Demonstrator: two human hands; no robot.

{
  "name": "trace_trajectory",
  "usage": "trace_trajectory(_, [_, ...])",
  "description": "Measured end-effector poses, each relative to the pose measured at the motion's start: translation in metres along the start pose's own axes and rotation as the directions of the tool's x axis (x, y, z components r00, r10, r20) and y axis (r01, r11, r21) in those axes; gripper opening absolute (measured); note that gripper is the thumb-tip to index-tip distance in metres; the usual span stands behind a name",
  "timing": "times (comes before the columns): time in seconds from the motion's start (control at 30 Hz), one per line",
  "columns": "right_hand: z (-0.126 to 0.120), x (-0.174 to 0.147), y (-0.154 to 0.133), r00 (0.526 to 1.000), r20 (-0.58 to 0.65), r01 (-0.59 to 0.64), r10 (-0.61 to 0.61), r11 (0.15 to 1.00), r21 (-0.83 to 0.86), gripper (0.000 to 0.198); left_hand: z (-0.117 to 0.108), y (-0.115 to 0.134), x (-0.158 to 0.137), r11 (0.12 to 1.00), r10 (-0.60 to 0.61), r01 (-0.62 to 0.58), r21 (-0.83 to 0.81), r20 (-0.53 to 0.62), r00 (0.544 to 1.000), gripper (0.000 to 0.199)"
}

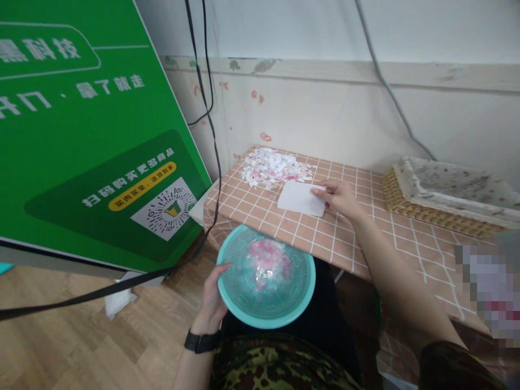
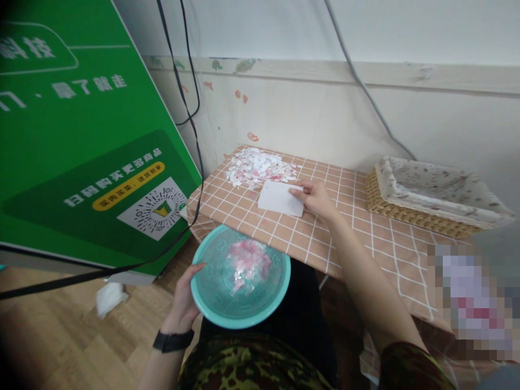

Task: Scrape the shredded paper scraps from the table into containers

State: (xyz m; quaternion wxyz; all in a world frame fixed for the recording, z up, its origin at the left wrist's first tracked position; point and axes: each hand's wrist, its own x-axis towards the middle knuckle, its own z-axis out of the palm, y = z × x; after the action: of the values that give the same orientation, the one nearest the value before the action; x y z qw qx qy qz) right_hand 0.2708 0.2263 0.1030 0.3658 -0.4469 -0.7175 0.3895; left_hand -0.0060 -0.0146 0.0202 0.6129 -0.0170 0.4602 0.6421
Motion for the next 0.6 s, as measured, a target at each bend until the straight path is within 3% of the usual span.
trace_trajectory(0.17, [0.008, -0.002, -0.002, 0.995, 0.097, -0.032, 0.028, 0.998, 0.046, 0.040, 0.001, -0.001, 0.001, 1.000, -0.009, 0.009, -0.001, 0.010, 1.000, 0.010])
trace_trajectory(0.4, [-0.009, 0.009, 0.015, 0.987, -0.141, -0.060, 0.077, 0.991, 0.120, 0.045, -0.002, -0.002, 0.004, 1.000, 0.004, -0.004, -0.011, 0.012, 1.000, 0.009])
trace_trajectory(0.6, [-0.001, 0.009, 0.018, 0.981, -0.064, -0.170, 0.181, 0.973, 0.154, 0.050, -0.002, -0.002, 0.002, 1.000, -0.004, 0.004, 0.007, 0.006, 1.000, 0.010])
